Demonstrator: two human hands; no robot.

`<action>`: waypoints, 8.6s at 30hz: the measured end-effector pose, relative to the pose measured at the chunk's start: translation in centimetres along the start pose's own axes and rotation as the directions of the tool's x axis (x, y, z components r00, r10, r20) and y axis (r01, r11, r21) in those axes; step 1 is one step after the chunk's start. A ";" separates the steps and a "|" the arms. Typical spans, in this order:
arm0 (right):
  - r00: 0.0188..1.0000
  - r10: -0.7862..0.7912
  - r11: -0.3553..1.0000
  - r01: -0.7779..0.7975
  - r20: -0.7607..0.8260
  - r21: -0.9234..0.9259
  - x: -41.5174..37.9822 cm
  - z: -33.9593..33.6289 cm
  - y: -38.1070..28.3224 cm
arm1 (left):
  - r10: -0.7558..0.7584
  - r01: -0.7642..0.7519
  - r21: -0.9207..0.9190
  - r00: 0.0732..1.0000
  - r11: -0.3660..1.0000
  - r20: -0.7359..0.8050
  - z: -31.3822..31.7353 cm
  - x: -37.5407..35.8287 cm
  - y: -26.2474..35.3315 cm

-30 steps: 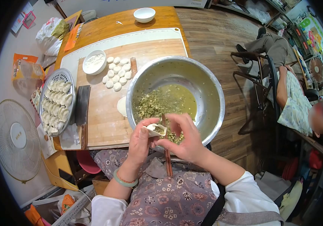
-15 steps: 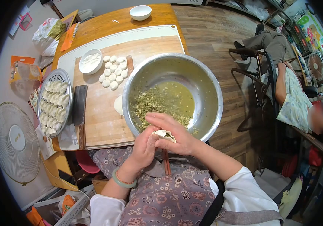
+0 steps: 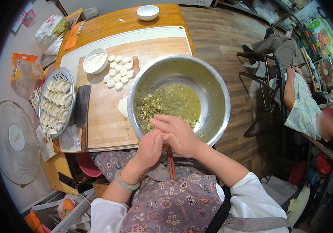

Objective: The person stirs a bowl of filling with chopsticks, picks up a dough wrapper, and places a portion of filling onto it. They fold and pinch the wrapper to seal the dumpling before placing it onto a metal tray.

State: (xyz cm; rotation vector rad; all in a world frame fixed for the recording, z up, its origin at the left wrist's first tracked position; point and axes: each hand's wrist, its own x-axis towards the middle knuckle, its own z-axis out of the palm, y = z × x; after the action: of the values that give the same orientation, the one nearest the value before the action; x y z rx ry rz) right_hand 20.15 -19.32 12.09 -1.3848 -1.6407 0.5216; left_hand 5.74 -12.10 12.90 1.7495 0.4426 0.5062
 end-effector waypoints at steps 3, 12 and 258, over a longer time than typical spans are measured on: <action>0.970 0.229 0.958 -0.209 -0.084 0.197 -0.4 0.2 -0.7 | -0.424 0.409 -0.509 0.901 0.757 0.093 -0.1 0.2 0.4; 0.895 0.443 0.819 -0.425 0.047 0.386 -0.2 -0.8 -2.3 | -0.377 0.399 -0.438 0.916 0.805 0.141 -1.4 0.3 1.0; 0.755 0.605 0.624 -0.647 0.254 0.439 -1.6 -3.5 3.8 | -0.516 0.603 0.578 0.789 0.550 -0.332 -12.2 0.5 -14.4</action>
State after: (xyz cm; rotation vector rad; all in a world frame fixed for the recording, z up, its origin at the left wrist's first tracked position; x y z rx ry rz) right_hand 25.08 -20.49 10.32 -1.5073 -0.9053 1.3378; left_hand -0.94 1.30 1.37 2.0958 1.3705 -0.0479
